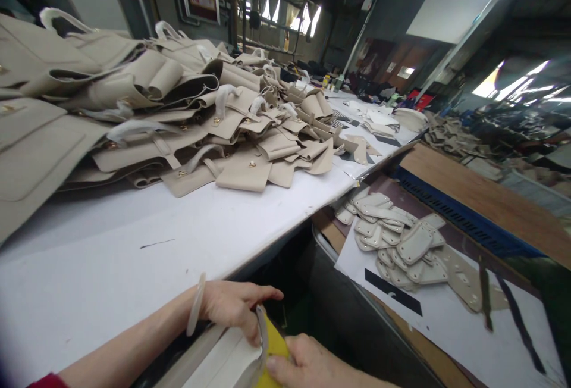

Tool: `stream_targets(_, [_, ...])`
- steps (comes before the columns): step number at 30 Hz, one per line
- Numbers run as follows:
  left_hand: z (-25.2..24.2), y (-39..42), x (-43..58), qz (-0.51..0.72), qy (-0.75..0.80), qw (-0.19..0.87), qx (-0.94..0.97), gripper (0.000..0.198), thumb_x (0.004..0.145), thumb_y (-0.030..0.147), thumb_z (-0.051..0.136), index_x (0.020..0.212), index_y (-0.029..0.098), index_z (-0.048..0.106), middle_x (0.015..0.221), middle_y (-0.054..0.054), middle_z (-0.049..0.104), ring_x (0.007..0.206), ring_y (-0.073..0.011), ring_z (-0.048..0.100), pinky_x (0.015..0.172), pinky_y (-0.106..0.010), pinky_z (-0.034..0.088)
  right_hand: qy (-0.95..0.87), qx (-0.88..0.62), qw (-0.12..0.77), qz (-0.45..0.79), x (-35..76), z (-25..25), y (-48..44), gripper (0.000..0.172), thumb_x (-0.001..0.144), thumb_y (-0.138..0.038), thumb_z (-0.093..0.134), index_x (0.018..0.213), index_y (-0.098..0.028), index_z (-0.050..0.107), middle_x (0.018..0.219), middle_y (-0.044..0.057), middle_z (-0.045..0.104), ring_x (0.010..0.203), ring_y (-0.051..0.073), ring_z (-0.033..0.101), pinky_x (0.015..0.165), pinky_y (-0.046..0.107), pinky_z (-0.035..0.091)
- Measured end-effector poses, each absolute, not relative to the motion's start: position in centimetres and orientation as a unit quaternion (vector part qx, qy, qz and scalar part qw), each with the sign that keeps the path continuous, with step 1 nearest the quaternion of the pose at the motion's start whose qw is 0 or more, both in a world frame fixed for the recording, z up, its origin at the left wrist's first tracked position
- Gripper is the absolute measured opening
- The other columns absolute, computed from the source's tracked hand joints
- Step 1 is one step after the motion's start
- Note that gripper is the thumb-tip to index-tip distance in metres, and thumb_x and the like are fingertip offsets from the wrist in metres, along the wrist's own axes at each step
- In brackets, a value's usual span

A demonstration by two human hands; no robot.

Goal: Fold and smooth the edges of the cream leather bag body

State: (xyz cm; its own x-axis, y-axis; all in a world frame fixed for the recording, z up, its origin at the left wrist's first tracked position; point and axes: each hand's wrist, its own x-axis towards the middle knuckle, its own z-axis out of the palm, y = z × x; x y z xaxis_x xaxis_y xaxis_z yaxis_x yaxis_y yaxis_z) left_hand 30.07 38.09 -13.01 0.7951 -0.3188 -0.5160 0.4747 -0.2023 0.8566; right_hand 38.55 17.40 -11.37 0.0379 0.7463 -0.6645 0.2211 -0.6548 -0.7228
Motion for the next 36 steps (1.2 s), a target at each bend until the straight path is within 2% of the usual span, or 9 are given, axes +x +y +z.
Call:
stream_targets(5, [-14.2,37.9,30.0,-0.302,0.076,0.669,0.675,0.111,0.050,0.025,0.080,0.150,0.019,0.033,0.094,-0.002,0.069,0.092,-0.0281,0.064,0.069,-0.030,0.050,-0.343,-0.634,0.309,0.620,37.7,-13.0,17.3,0.069,0.081,-0.081,0.047,0.088,-0.014,0.063,0.073,0.000,0.047,0.059,0.008,0.034,0.051,0.018,0.028])
stream_targets(9, [-14.5,37.6,29.8,-0.299,0.085,0.700,0.643,0.111,0.051,0.022,0.077,0.151,0.017,0.028,0.076,0.003,0.064,0.072,-0.0208,0.061,0.059,-0.026,0.044,-0.327,-0.636,0.333,0.615,37.1,-13.2,17.5,0.072,0.080,-0.082,0.048,0.087,-0.013,0.067,0.075,0.001,0.051,0.062,0.009,0.037,0.055,0.018,0.031])
stream_targets(11, [-14.8,37.4,29.7,-0.286,0.091,0.728,0.616,0.112,0.049,0.021,0.076,0.149,0.019,0.026,0.080,0.003,0.065,0.071,-0.0187,0.060,0.058,-0.026,0.044,-0.303,-0.644,0.333,0.619,36.7,-13.6,17.7,0.074,0.077,-0.084,0.050,0.088,-0.013,0.068,0.075,0.002,0.054,0.061,0.008,0.038,0.056,0.018,0.033])
stream_targets(18, [-13.7,37.5,28.2,-0.176,0.116,0.809,0.549,0.093,0.044,0.014,0.069,0.133,0.023,0.039,0.110,-0.004,0.063,0.110,-0.0238,0.058,0.084,-0.033,0.047,-0.255,-0.651,0.370,0.612,34.8,-15.1,18.9,0.085,0.067,-0.091,0.051,0.089,-0.012,0.071,0.080,0.008,0.066,0.063,0.012,0.051,0.059,0.022,0.038])
stream_targets(21, [-11.8,37.6,26.1,-0.123,0.158,0.789,0.581,0.078,0.055,0.022,0.070,0.130,0.017,0.048,0.132,-0.010,0.058,0.127,-0.0247,0.049,0.104,-0.036,0.039,-0.257,-0.639,0.378,0.618,33.9,-15.3,18.5,0.087,0.069,-0.092,0.046,0.091,-0.012,0.072,0.081,0.010,0.067,0.062,0.013,0.053,0.058,0.023,0.039])
stream_targets(24, [-10.7,37.2,23.3,-0.063,0.230,0.731,0.640,0.061,0.079,0.041,0.065,0.132,0.015,0.052,0.140,-0.012,0.055,0.131,-0.0264,0.047,0.113,-0.039,0.031,-0.257,-0.614,0.398,0.631,33.6,-15.6,16.4,0.085,0.067,-0.092,0.049,0.087,-0.013,0.072,0.078,0.008,0.066,0.066,0.015,0.055,0.062,0.024,0.042])
stream_targets(27, [-11.0,36.2,21.0,-0.020,0.286,0.659,0.696,0.056,0.091,0.056,0.052,0.130,0.016,0.060,0.133,-0.008,0.063,0.124,-0.0273,0.055,0.109,-0.038,0.036,-0.240,-0.648,0.431,0.580,34.3,-15.3,14.3,0.080,0.072,-0.089,0.048,0.078,-0.013,0.068,0.064,0.004,0.059,0.060,0.013,0.054,0.058,0.024,0.040])
stream_targets(31, [-11.7,34.6,20.0,-0.017,0.268,0.646,0.714,0.054,0.094,0.061,0.045,0.124,0.021,0.066,0.113,-0.002,0.073,0.108,-0.0274,0.064,0.096,-0.035,0.047,-0.101,-0.655,0.554,0.503,35.2,-13.9,15.1,0.075,0.070,-0.086,0.056,0.096,-0.016,0.061,0.054,-0.007,0.046,0.042,0.008,0.041,0.045,0.023,0.032])
stream_targets(36, [-11.8,33.4,20.4,0.001,0.275,0.648,0.711,0.054,0.095,0.061,0.044,0.119,0.020,0.070,0.103,-0.002,0.075,0.097,-0.0258,0.065,0.087,-0.032,0.048,-0.080,-0.659,0.540,0.518,33.5,-15.3,18.8,0.074,0.057,-0.093,0.056,0.065,-0.020,0.051,0.044,-0.008,0.039,0.034,0.007,0.034,0.036,0.021,0.027])
